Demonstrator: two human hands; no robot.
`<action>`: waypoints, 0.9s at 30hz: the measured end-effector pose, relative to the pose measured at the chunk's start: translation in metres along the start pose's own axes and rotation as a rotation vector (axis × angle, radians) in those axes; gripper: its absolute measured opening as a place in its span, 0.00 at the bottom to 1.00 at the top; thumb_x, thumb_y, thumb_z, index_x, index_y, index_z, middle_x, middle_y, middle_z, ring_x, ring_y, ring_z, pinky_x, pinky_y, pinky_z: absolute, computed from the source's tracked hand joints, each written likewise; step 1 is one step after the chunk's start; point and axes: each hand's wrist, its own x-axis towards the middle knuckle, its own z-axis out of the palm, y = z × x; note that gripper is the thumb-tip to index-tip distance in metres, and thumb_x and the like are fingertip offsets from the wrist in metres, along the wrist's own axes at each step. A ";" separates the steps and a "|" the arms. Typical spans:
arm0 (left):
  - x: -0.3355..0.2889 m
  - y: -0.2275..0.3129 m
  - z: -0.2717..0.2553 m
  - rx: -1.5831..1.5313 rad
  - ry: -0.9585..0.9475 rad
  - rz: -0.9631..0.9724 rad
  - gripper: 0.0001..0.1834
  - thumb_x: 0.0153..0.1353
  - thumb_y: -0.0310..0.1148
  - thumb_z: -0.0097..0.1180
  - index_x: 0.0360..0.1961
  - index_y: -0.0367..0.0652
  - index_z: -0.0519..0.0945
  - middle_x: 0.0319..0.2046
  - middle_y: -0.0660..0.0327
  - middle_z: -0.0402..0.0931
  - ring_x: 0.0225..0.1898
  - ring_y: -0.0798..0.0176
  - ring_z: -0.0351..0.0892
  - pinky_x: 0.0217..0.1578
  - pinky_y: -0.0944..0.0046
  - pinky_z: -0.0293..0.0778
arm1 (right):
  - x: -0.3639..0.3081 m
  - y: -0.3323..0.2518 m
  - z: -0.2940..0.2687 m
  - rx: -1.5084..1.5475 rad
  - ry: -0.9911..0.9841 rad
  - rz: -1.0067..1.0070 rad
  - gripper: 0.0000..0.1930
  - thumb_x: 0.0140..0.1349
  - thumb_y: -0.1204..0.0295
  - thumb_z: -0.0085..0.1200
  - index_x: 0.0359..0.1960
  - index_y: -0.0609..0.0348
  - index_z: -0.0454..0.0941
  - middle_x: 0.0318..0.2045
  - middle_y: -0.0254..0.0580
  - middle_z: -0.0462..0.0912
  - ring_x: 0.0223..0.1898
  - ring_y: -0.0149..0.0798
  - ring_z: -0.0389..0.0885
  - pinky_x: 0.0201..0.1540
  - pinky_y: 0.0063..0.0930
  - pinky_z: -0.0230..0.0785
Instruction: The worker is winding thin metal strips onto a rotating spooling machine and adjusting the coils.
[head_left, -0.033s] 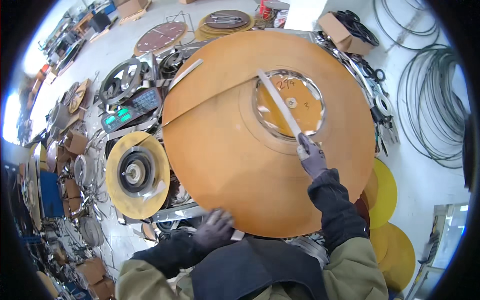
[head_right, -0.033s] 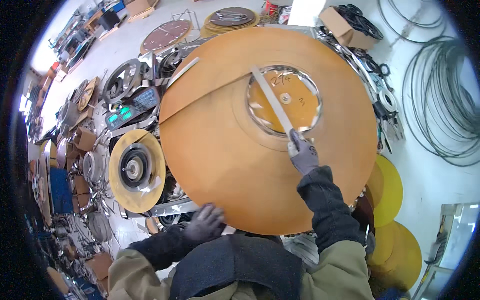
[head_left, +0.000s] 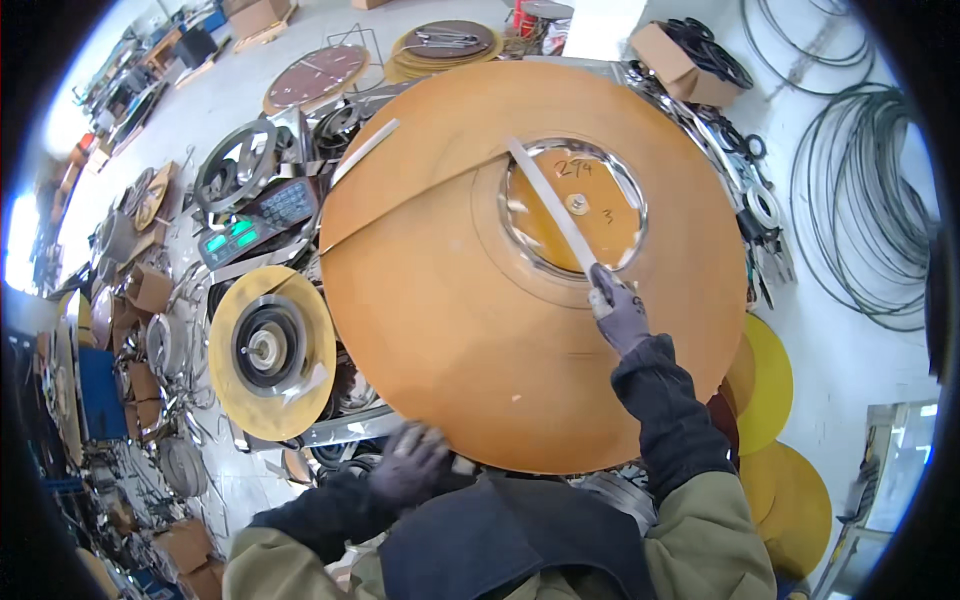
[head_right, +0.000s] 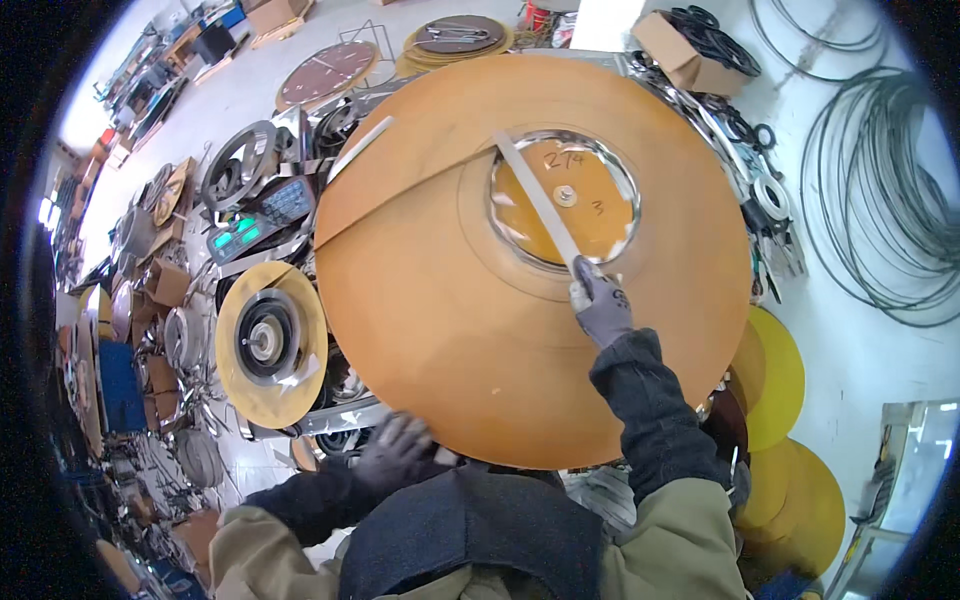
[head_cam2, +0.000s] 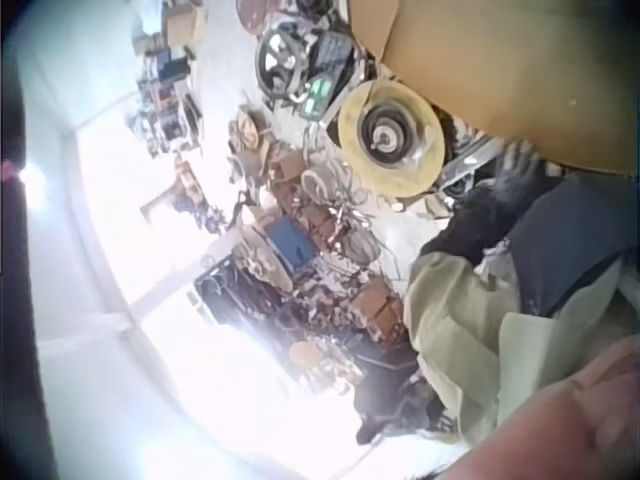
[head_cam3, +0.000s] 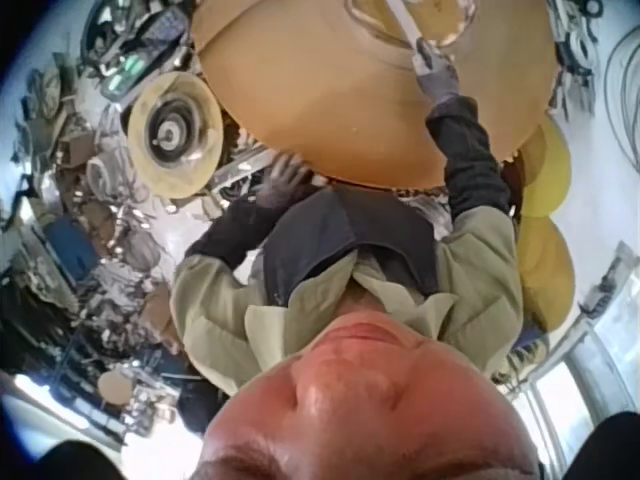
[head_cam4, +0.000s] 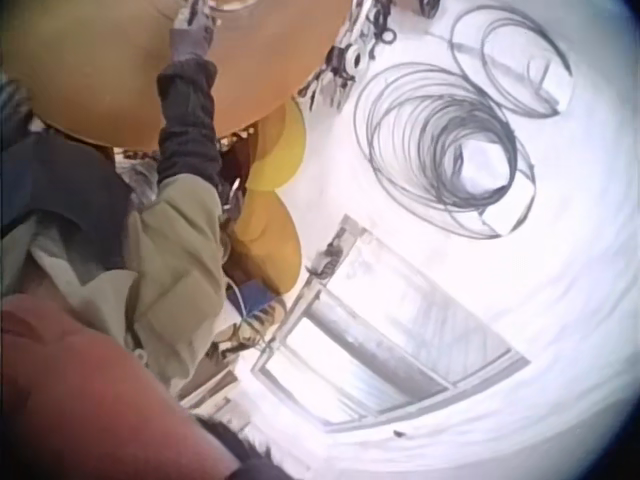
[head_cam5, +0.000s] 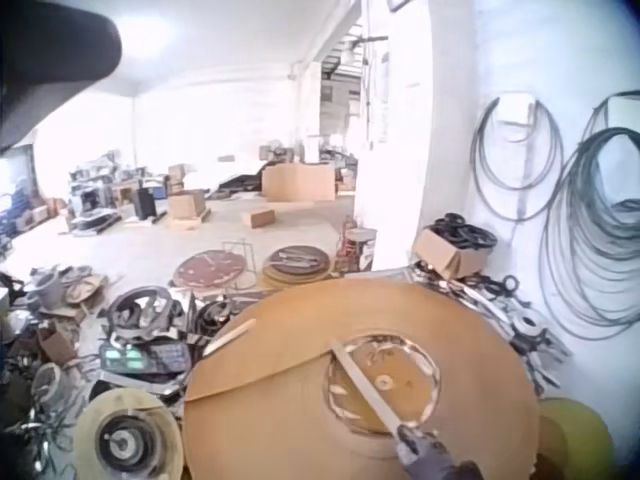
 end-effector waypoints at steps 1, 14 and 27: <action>-0.016 -0.006 -0.018 0.033 -0.048 0.004 0.19 0.50 0.37 0.51 0.43 0.41 0.75 0.47 0.53 0.69 0.55 0.48 0.65 0.57 0.45 0.59 | 0.001 -0.005 -0.001 0.017 -0.013 0.011 0.21 0.59 0.67 0.46 0.55 0.61 0.69 0.50 0.50 0.75 0.51 0.48 0.74 0.55 0.33 0.64; 0.095 -0.059 -0.023 -0.178 0.256 -0.334 0.18 0.49 0.36 0.55 0.40 0.39 0.74 0.45 0.50 0.70 0.51 0.46 0.68 0.52 0.50 0.64 | 0.005 -0.007 0.004 0.050 -0.034 0.051 0.23 0.58 0.65 0.47 0.55 0.59 0.69 0.46 0.52 0.77 0.49 0.48 0.75 0.52 0.34 0.66; 0.188 -0.036 0.055 -0.189 0.457 -0.318 0.21 0.49 0.38 0.54 0.44 0.38 0.73 0.51 0.47 0.66 0.59 0.39 0.57 0.63 0.43 0.48 | -0.032 -0.007 0.013 0.169 -0.080 0.182 0.22 0.60 0.69 0.46 0.56 0.62 0.68 0.48 0.48 0.77 0.48 0.37 0.77 0.51 0.26 0.66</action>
